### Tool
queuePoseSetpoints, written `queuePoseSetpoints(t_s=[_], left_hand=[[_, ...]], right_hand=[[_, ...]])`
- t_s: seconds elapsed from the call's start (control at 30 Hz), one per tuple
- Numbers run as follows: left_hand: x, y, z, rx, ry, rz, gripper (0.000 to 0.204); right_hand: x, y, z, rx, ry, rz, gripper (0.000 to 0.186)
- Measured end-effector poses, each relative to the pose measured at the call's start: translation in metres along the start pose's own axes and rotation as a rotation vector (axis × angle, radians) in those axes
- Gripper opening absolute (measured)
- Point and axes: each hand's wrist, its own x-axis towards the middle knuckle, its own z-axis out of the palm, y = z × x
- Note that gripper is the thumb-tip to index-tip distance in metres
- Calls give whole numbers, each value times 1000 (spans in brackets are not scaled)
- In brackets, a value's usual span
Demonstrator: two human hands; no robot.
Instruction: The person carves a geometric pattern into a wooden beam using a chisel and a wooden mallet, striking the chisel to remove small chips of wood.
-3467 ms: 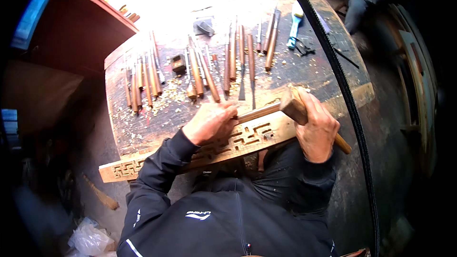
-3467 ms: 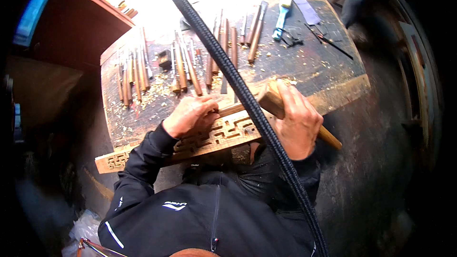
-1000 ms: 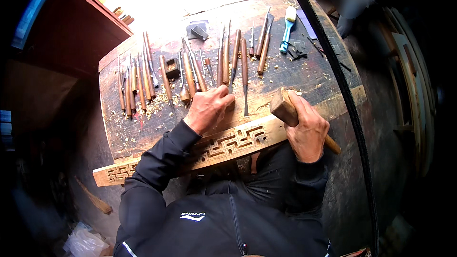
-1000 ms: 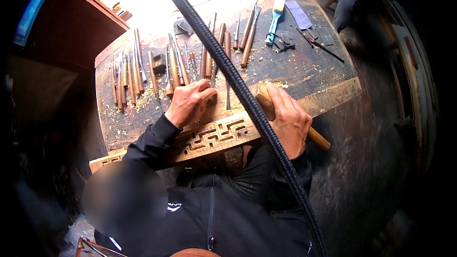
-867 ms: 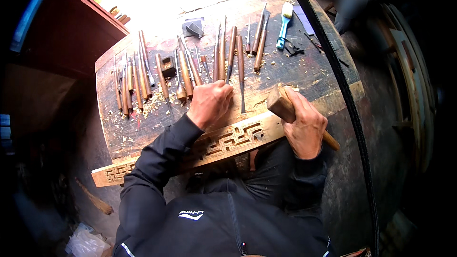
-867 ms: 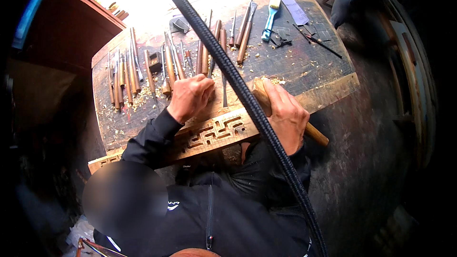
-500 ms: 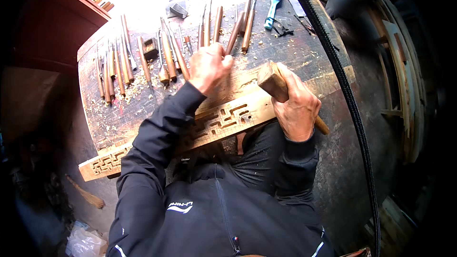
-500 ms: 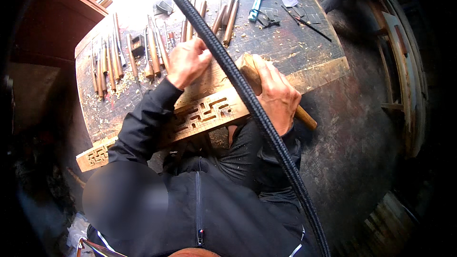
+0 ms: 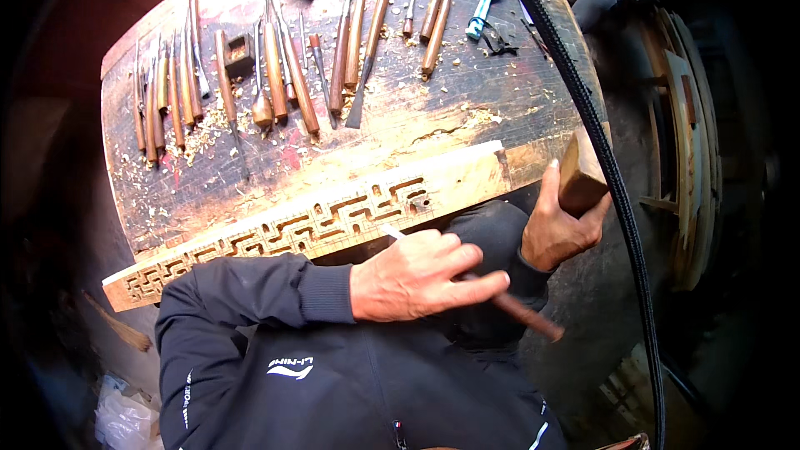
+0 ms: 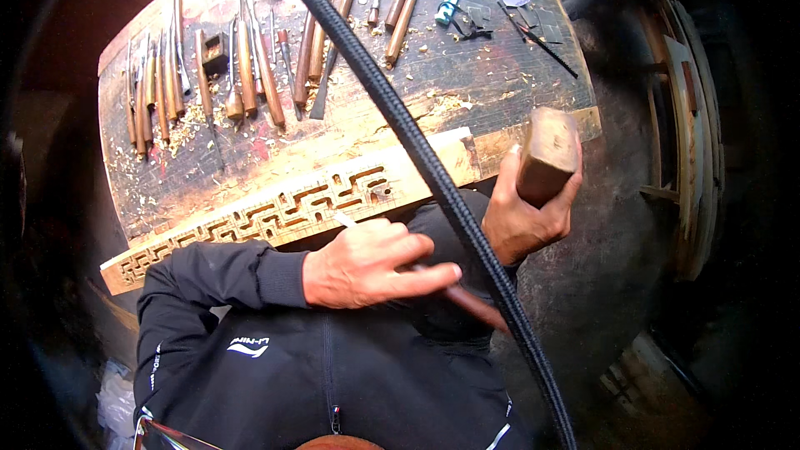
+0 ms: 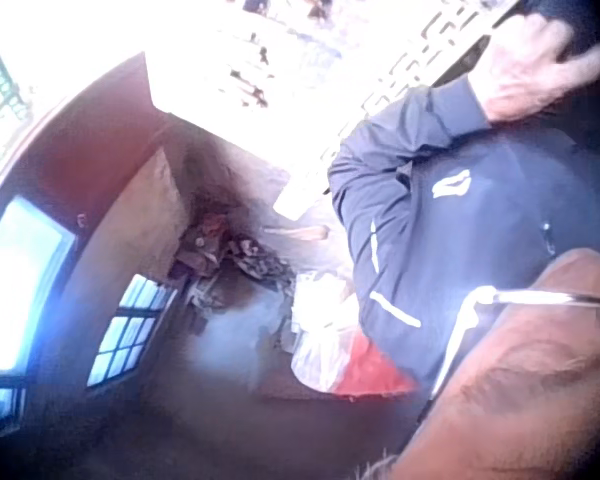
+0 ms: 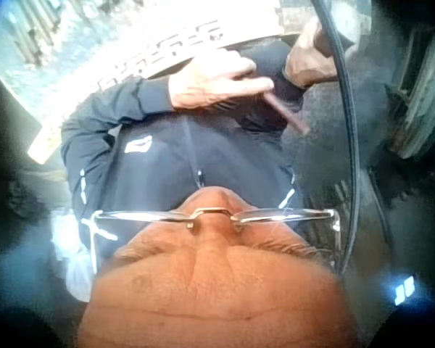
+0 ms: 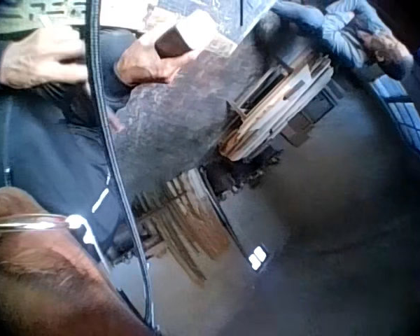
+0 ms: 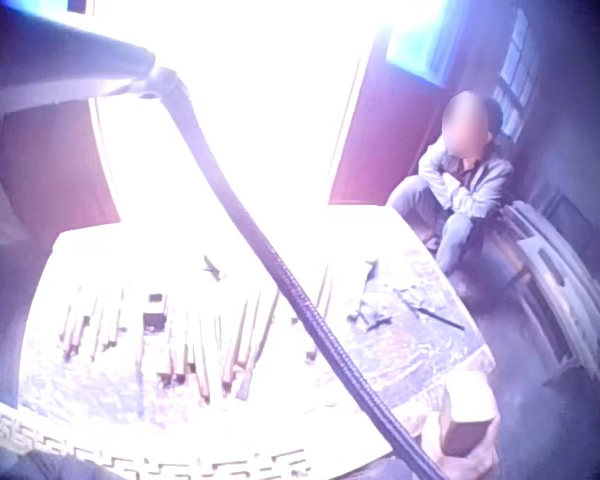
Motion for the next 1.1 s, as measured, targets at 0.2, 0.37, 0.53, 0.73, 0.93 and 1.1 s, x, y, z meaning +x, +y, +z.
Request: queuePoseSetpoints(t_s=[0.2,0.37,0.53,0.73,0.93,1.1], left_hand=[[3,-24,29,-95,121,210,35],[0,-40,34,-207,135,211,39],[0,-40,28,-234,208,187,41],[-5,-42,28,-266,257,59,47],[2,-44,32,-346,317,-54,51],[6,-42,30,-339,312,-70,47]], right_hand=[[-8,2,-7,38,-79,83,70],[-10,5,-2,15,-115,-16,67],[-8,8,-4,52,-120,-14,66],[-11,4,-3,43,-146,43,68],[-14,6,-1,70,-138,75,69],[-13,12,-4,26,-142,20,69]])
